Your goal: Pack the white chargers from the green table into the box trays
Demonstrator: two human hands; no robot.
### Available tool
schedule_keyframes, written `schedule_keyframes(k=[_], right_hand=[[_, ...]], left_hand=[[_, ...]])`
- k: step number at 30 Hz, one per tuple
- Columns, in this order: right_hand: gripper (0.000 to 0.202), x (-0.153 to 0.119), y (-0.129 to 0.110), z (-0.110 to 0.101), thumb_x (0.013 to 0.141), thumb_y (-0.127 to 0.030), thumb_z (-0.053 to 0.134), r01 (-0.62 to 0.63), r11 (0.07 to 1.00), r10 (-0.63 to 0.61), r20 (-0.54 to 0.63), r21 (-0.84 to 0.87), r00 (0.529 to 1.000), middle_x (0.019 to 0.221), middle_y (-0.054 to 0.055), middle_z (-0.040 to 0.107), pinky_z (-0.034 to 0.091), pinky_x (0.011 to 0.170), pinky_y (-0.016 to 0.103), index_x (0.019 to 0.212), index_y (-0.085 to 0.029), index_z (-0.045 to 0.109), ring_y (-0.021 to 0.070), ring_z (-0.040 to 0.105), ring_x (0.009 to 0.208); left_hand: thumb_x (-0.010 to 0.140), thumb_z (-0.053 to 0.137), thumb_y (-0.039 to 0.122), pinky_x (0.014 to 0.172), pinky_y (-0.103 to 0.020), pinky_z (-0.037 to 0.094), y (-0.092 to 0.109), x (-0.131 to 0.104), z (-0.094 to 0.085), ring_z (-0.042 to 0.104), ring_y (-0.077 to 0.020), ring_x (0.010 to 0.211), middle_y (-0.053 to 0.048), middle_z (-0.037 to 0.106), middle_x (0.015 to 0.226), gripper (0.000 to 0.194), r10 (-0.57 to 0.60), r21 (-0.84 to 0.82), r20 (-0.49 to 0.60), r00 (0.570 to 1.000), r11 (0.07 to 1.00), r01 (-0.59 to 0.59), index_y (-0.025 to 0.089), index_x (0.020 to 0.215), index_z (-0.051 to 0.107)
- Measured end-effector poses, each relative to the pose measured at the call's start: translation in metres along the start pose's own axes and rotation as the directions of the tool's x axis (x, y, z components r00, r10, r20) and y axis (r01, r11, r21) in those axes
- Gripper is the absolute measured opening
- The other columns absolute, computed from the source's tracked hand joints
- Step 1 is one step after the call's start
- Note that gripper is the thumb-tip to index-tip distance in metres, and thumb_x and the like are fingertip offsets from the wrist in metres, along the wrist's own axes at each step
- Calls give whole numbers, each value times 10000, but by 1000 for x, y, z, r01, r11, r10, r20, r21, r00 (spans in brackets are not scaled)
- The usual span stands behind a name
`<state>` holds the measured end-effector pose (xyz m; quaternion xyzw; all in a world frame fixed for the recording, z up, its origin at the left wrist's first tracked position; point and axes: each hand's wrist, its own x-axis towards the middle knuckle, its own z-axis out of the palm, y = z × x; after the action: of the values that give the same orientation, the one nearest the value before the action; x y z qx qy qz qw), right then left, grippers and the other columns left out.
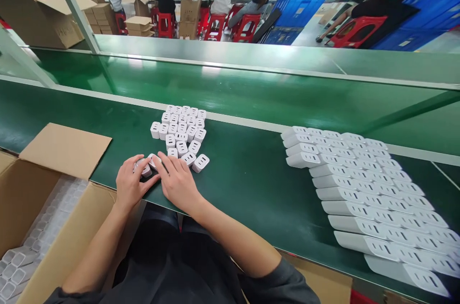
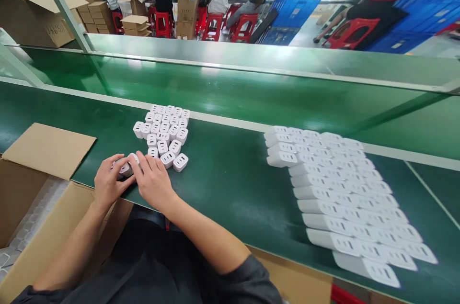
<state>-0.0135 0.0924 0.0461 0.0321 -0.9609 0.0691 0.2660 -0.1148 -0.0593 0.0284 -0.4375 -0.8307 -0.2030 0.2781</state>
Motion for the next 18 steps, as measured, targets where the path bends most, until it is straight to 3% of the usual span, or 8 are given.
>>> schedule_keyframes(k=[2,5,9,12,18], right_hand=[[398,1,6,0,951,-129,458,-67,997,68,22,-49,997,1426,190,548,379,1072,464,1322,-73,591,309,486,1288],[325,0,8,1,942,-130,484,-45,997,49,63,-60,997,1407,212,559,355,1106,463,1210,-50,651,321,476,1312],[394,1,9,-3,943,-93,461,-19,1000,18,65,18,998,1374,163,599,408,1037,416,1316,-82,589,278,527,1212],[363,3,16,-9,949,-96,464,-18,998,11,105,66,994,1360,130,612,436,952,408,1282,-126,604,265,535,1149],[353,5,18,-6,993,-211,505,-100,995,103,138,-25,985,1138,145,665,424,910,418,1324,-106,569,273,562,1074]], left_hand=[[856,713,458,854,-354,499,0,2,0,631,-265,1046,-116,656,1184,412,0,19,-9,1000,1000,0,205,1171,630],[860,709,464,852,-351,486,0,5,1,641,-261,1036,-106,676,1167,399,1,35,-25,1000,999,0,199,1149,635],[869,704,454,866,-360,471,-1,8,2,657,-258,1011,-87,707,1125,382,-18,50,-34,999,999,19,190,1133,627],[897,677,405,869,-362,474,-2,9,1,661,-251,1001,-79,713,1118,313,-40,14,-3,999,999,40,201,1127,620],[906,655,324,884,-337,512,-7,7,-3,650,-222,1000,-72,694,1126,281,-18,-128,36,999,992,22,224,1162,599]])
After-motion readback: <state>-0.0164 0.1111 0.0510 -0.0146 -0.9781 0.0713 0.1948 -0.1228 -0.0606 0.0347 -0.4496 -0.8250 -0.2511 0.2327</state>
